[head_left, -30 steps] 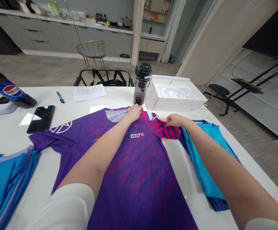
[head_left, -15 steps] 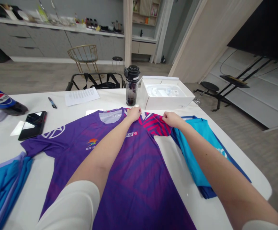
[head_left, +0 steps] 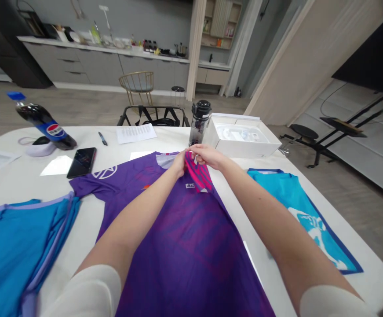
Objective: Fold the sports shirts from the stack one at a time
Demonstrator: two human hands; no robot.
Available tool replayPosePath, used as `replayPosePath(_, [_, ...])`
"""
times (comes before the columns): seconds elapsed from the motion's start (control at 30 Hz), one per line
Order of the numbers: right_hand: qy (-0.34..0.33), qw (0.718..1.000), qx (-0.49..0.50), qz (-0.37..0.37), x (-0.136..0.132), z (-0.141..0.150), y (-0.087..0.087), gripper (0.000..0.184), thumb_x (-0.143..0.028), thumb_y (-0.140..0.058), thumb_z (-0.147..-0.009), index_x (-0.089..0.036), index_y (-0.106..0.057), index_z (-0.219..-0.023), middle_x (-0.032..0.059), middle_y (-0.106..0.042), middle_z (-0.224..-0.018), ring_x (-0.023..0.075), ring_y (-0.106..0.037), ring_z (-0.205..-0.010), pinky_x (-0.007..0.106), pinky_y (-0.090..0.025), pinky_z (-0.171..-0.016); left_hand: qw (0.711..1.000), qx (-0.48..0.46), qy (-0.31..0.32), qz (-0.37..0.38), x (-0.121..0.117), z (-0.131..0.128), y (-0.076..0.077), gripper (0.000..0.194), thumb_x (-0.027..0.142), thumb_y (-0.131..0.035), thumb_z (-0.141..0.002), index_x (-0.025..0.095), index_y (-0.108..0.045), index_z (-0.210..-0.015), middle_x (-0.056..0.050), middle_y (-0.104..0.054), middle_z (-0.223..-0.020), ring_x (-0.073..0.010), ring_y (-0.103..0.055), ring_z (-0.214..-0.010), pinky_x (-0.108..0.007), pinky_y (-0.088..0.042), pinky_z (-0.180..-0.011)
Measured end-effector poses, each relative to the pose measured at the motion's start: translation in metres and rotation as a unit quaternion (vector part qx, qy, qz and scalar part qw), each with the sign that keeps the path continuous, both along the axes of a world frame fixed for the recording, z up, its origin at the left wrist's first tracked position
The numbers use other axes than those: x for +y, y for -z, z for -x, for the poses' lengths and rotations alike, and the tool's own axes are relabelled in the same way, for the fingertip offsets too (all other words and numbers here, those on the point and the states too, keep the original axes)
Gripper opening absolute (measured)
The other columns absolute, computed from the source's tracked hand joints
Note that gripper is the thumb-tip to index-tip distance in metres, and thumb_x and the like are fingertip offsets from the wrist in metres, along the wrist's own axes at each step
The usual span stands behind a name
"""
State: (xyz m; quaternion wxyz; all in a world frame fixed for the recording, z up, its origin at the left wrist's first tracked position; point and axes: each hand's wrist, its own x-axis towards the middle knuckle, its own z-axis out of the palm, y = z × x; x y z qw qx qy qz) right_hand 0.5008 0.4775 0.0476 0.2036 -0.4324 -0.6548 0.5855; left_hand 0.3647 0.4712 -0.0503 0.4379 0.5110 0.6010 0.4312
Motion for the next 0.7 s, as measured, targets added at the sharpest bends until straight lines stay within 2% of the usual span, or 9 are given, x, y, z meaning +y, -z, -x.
replayPosePath(0.07, [0.046, 0.988, -0.108, -0.103, 0.008, 0.015, 0.024, 0.022, -0.035, -0.053, -0.098, -0.018, -0.066, -0.105, 0.0037, -0.065, -0.082, 0.0114, -0.049, -0.057, 0.023, -0.041, -0.055, 0.995, -0.055, 0.025, 0.080, -0.022, 0.027, 0.001, 0.052, 0.064, -0.052, -0.093, 0.018, -0.069, -0.110, -0.010, -0.077, -0.095, -0.0229, -0.073, -0.087, -0.037, -0.059, -0.081])
replayPosePath(0.1, [0.057, 0.969, -0.175, -0.163, 0.012, 0.016, 0.035, 0.024, -0.030, -0.051, -0.098, -0.018, -0.068, -0.110, 0.0063, -0.068, -0.091, 0.0145, -0.056, -0.068, 0.025, -0.046, -0.065, 0.989, -0.093, 0.035, 0.113, -0.032, 0.038, 0.003, 0.054, 0.067, -0.049, -0.093, 0.019, -0.069, -0.109, -0.011, -0.077, -0.097, -0.0232, -0.073, -0.088, -0.038, -0.059, -0.081])
replayPosePath(0.17, [0.051, 0.915, -0.303, -0.261, 0.020, 0.007, 0.054, 0.032, -0.022, -0.051, -0.095, -0.019, -0.068, -0.123, 0.0111, -0.067, -0.112, 0.0225, -0.062, -0.097, 0.031, -0.048, -0.087, 0.981, -0.129, 0.028, 0.139, -0.048, 0.051, 0.007, 0.052, 0.066, -0.051, -0.093, 0.020, -0.068, -0.110, -0.011, -0.077, -0.101, -0.0232, -0.073, -0.092, -0.038, -0.058, -0.082])
replayPosePath(0.23, [0.028, 0.869, -0.396, -0.295, 0.027, -0.006, 0.068, 0.042, -0.022, -0.052, -0.094, -0.027, -0.064, -0.134, 0.0133, -0.059, -0.132, 0.0301, -0.056, -0.120, 0.040, -0.046, -0.099, 0.989, -0.074, -0.027, 0.122, -0.056, 0.050, 0.011, 0.050, 0.060, -0.067, -0.085, 0.018, -0.067, -0.113, -0.012, -0.076, -0.108, -0.0249, -0.072, -0.100, -0.037, -0.056, -0.086])
replayPosePath(0.3, [0.013, 0.849, -0.447, -0.282, 0.032, -0.016, 0.080, 0.043, -0.028, -0.051, -0.097, -0.033, -0.061, -0.138, 0.0132, -0.051, -0.139, 0.0345, -0.049, -0.129, 0.047, -0.044, -0.103, 0.991, 0.044, -0.083, 0.092, -0.057, 0.042, 0.014, 0.055, 0.049, -0.080, -0.075, 0.016, -0.065, -0.117, -0.014, -0.074, -0.114, -0.0285, -0.069, -0.107, -0.038, -0.054, -0.091])
replayPosePath(0.4, [0.023, 0.847, -0.458, -0.268, 0.037, -0.023, 0.094, 0.038, -0.042, -0.051, -0.099, -0.031, -0.063, -0.134, 0.0138, -0.051, -0.137, 0.0349, -0.048, -0.130, 0.048, -0.045, -0.102, 0.979, 0.161, -0.099, 0.073, -0.052, 0.028, 0.016, 0.043, 0.031, -0.075, -0.079, 0.016, -0.064, -0.118, -0.014, -0.073, -0.114, -0.0303, -0.068, -0.108, -0.040, -0.051, -0.094])
replayPosePath(0.53, [0.026, 0.842, -0.454, -0.290, 0.046, -0.028, 0.101, 0.034, -0.044, -0.056, -0.098, -0.020, -0.069, -0.118, 0.0161, -0.055, -0.129, 0.0319, -0.051, -0.124, 0.042, -0.045, -0.100, 0.979, 0.159, -0.124, 0.030, -0.052, 0.028, 0.015, 0.031, 0.016, -0.057, -0.089, 0.020, -0.063, -0.118, -0.007, -0.073, -0.102, -0.0223, -0.068, -0.094, -0.033, -0.051, -0.088])
replayPosePath(0.6, [0.020, 0.847, -0.435, -0.304, 0.052, -0.033, 0.095, 0.031, -0.041, -0.059, -0.096, -0.017, -0.072, -0.110, 0.0157, -0.059, -0.122, 0.0290, -0.054, -0.118, 0.038, -0.045, -0.098, 0.980, 0.139, -0.143, -0.010, -0.057, 0.034, 0.010, 0.031, 0.014, -0.054, -0.092, 0.022, -0.062, -0.120, -0.005, -0.072, -0.094, -0.0199, -0.067, -0.087, -0.031, -0.051, -0.086])
replayPosePath(0.7, [0.020, 0.869, -0.361, -0.337, 0.061, -0.034, 0.076, 0.027, -0.038, -0.062, -0.095, -0.014, -0.073, -0.101, 0.0114, -0.063, -0.106, 0.0223, -0.059, -0.100, 0.032, -0.046, -0.094, 0.974, 0.127, -0.171, -0.080, -0.065, 0.045, -0.003, 0.026, 0.015, -0.052, -0.094, 0.023, -0.062, -0.117, -0.003, -0.070, -0.091, -0.0191, -0.066, -0.087, -0.030, -0.050, -0.087])
